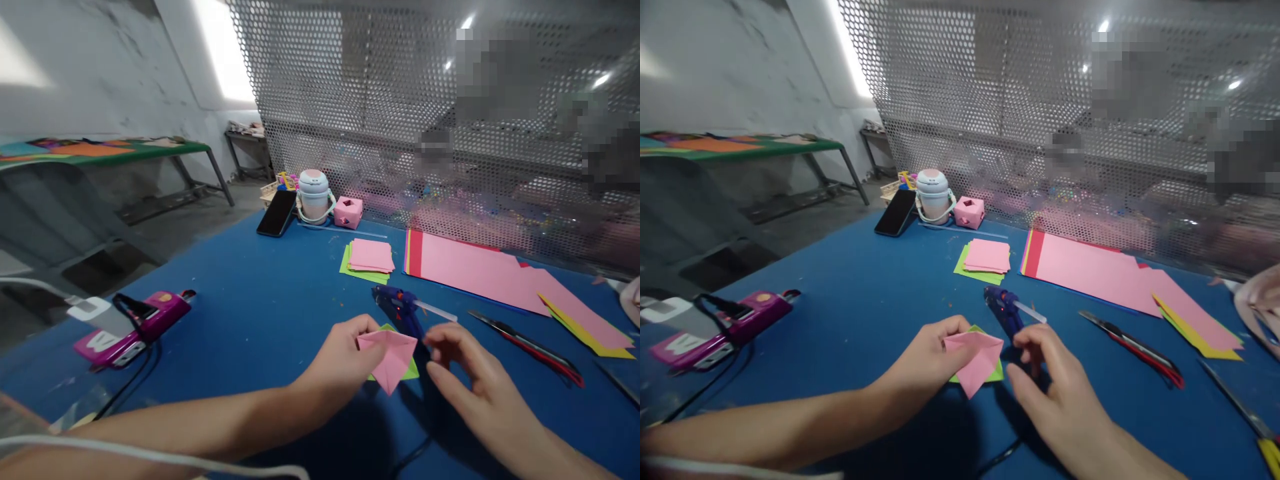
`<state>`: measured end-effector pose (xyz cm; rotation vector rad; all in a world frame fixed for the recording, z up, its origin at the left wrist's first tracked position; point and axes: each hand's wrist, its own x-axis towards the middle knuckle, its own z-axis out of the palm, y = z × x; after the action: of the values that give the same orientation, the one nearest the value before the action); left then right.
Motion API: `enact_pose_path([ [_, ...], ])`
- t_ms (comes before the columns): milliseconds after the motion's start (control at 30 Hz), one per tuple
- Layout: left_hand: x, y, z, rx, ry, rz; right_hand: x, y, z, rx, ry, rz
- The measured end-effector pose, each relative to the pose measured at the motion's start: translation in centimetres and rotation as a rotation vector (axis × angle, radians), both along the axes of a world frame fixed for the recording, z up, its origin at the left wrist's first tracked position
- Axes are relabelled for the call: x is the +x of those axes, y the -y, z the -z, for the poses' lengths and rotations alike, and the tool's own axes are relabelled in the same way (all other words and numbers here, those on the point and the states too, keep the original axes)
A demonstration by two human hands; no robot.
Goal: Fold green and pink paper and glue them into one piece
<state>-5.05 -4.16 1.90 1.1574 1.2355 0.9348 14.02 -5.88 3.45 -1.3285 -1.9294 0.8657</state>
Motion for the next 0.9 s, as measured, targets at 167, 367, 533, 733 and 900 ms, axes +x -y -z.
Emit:
enact_pose_path([
  [167, 1.4, 0.3, -0.5, 0.03, 0.027, 0.061, -2.1, -0.8, 0.0, -0.239, -0.223, -0.006],
  [367, 2.1, 0.0, -0.7, 0.021, -0.003, 0.093, -1.9, -0.8, 0.1, -0.262, -0.294, 0.02],
  [533, 2.0, 0.1, -0.2, -0.025, 0.035, 0.102, -2.0, -0.7, 0.9, -0.194, -0.215, 0.059],
  [733, 1.4, 0.2, 0.2, -0.011, 0.07, 0.061, -2.1, -0.7, 1.5, -0.22, -0.207, 0.083],
  [900, 1.1, 0.3, 0.2, -0.022, 0.074, 0.084, -2.0, -0.4, 1.8, -0.174, -0.218, 0.064],
])
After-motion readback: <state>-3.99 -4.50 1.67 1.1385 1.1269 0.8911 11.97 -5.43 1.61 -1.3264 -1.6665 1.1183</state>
